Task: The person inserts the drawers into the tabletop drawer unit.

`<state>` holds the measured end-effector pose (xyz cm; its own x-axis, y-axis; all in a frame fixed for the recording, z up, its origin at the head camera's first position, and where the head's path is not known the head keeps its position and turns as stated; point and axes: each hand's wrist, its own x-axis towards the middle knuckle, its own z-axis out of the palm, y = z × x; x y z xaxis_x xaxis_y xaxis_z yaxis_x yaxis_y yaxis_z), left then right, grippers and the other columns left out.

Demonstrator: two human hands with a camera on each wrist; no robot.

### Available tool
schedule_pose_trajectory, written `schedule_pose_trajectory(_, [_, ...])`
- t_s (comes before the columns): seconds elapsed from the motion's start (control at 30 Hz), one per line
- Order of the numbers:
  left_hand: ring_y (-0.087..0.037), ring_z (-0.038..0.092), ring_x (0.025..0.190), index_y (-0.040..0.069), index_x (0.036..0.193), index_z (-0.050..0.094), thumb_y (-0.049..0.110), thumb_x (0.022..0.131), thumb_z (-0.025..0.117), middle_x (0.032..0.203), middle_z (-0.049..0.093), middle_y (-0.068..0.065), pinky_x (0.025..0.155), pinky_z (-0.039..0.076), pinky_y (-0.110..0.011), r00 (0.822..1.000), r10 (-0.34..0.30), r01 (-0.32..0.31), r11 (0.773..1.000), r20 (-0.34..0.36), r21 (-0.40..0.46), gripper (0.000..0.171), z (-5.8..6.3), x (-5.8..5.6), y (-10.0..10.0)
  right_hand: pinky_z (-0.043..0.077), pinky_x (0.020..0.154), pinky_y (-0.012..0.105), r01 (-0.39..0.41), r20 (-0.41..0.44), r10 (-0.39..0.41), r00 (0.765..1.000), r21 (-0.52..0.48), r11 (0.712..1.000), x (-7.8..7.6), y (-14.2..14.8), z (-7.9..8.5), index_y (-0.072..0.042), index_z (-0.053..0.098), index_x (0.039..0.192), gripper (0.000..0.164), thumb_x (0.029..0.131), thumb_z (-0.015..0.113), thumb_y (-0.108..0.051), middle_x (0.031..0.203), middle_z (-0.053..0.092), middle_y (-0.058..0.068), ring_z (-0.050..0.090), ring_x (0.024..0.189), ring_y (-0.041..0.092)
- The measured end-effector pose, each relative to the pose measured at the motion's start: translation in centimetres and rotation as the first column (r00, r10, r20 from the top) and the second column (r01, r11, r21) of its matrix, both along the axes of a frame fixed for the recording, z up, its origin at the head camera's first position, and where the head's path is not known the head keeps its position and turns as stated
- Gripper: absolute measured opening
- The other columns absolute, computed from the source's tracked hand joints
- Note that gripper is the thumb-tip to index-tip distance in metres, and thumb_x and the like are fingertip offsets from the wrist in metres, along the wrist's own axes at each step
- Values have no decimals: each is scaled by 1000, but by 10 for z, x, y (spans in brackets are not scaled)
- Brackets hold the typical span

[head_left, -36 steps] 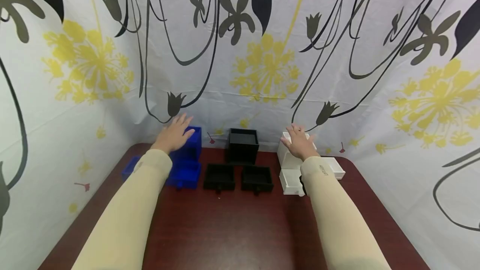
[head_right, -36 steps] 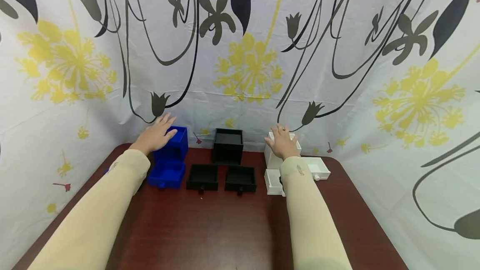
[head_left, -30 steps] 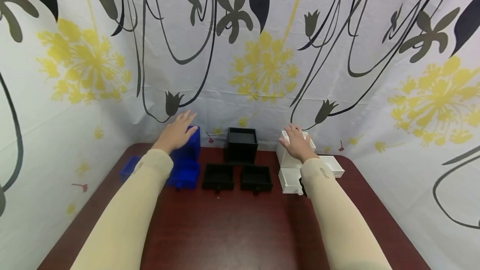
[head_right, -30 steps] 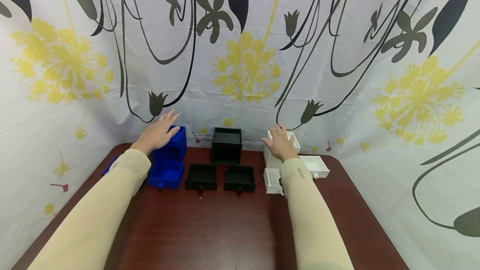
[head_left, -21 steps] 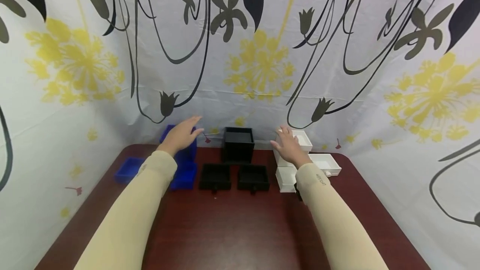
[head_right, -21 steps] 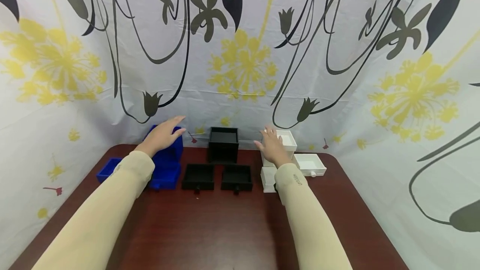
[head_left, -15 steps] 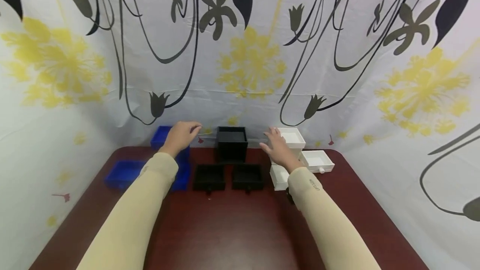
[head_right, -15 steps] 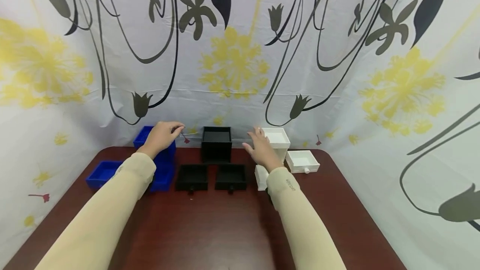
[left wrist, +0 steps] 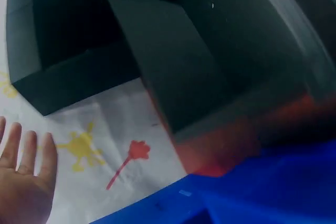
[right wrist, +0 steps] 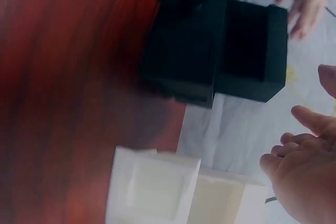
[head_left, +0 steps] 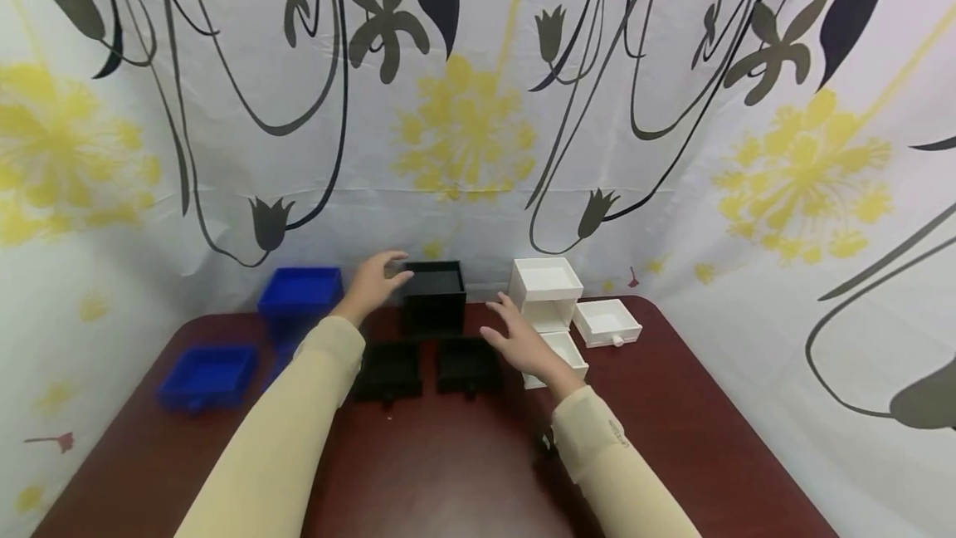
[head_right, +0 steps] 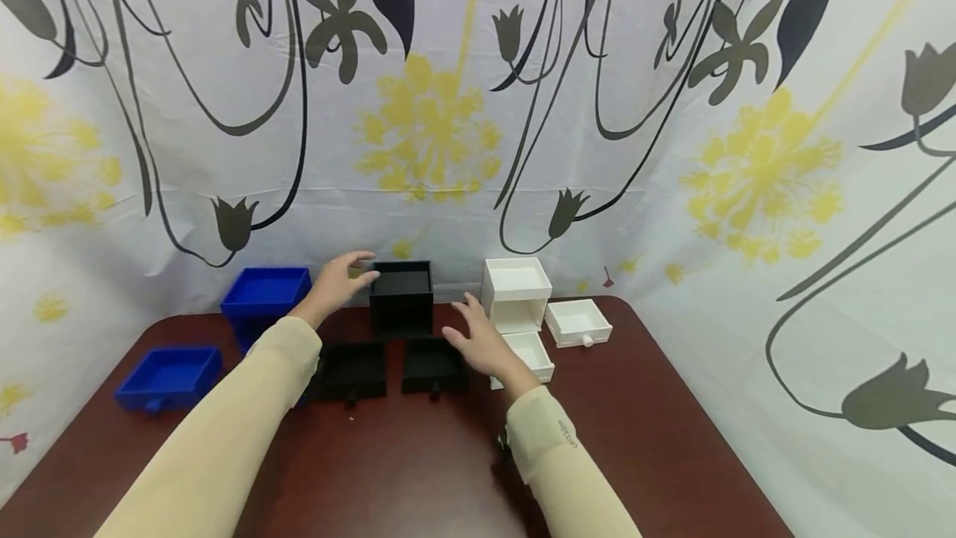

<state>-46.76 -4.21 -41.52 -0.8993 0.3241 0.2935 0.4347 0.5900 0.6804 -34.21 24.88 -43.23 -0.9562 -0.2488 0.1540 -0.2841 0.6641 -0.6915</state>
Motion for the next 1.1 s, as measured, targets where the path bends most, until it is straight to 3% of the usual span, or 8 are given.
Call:
schedule_pose_trajectory(0.27, [-41,28,148,8,161,30,35,109,48,167,23,-15,118,23,-60,985,-94,102,993,145,-55,61,-18,-6,0,22,119,58,-17,27,19,999,-66,998,13,-3,-6,0,34,156,60,106,55,-26,168,16,17,19,153,35])
schedule_pose_trajectory(0.47, [-37,16,153,18,165,16,58,105,44,171,8,-4,120,16,-61,971,-128,144,988,203,-61,78,-22,-10,-2,18,121,56,-36,86,47,995,-127,991,16,0,-6,-3,28,160,64,107,53,-31,169,13,13,13,155,31])
schedule_pose_trajectory(0.67, [-35,17,153,22,164,18,63,102,46,170,10,1,120,16,-60,977,-117,133,988,181,-81,80,-31,-17,-4,20,122,52,-28,139,52,989,-168,985,22,1,-8,-7,30,160,63,107,53,-33,168,19,9,18,154,27])
schedule_pose_trajectory(0.8, [-31,18,154,22,164,22,62,102,47,170,13,1,122,16,-56,987,-101,110,992,128,-68,78,-34,-18,-4,32,117,50,41,123,-17,992,-197,980,33,-3,-6,-1,42,154,53,107,54,-25,157,42,16,37,146,31])
schedule_pose_trajectory(0.9, [-30,19,154,21,163,24,60,103,47,169,16,1,122,18,-54,992,-86,92,993,90,-75,76,-35,-18,-3,46,106,47,113,168,-65,984,-295,949,42,-7,-6,7,53,141,42,107,53,-17,137,60,24,58,128,34])
schedule_pose_trajectory(0.97, [-29,20,154,22,163,24,61,102,46,169,16,2,122,19,-53,994,-75,82,992,80,-91,76,-36,-19,-2,54,97,44,154,257,-52,965,-394,906,47,-10,-8,14,54,134,37,106,51,-11,124,66,28,68,112,33])
schedule_pose_trajectory(1.1, [-28,21,153,24,163,25,63,101,46,169,17,5,122,20,-52,994,-60,69,993,90,-98,76,-37,-19,0,60,82,35,248,468,52,882,-554,794,53,-13,-20,22,49,129,36,106,45,-6,108,69,28,73,89,26])
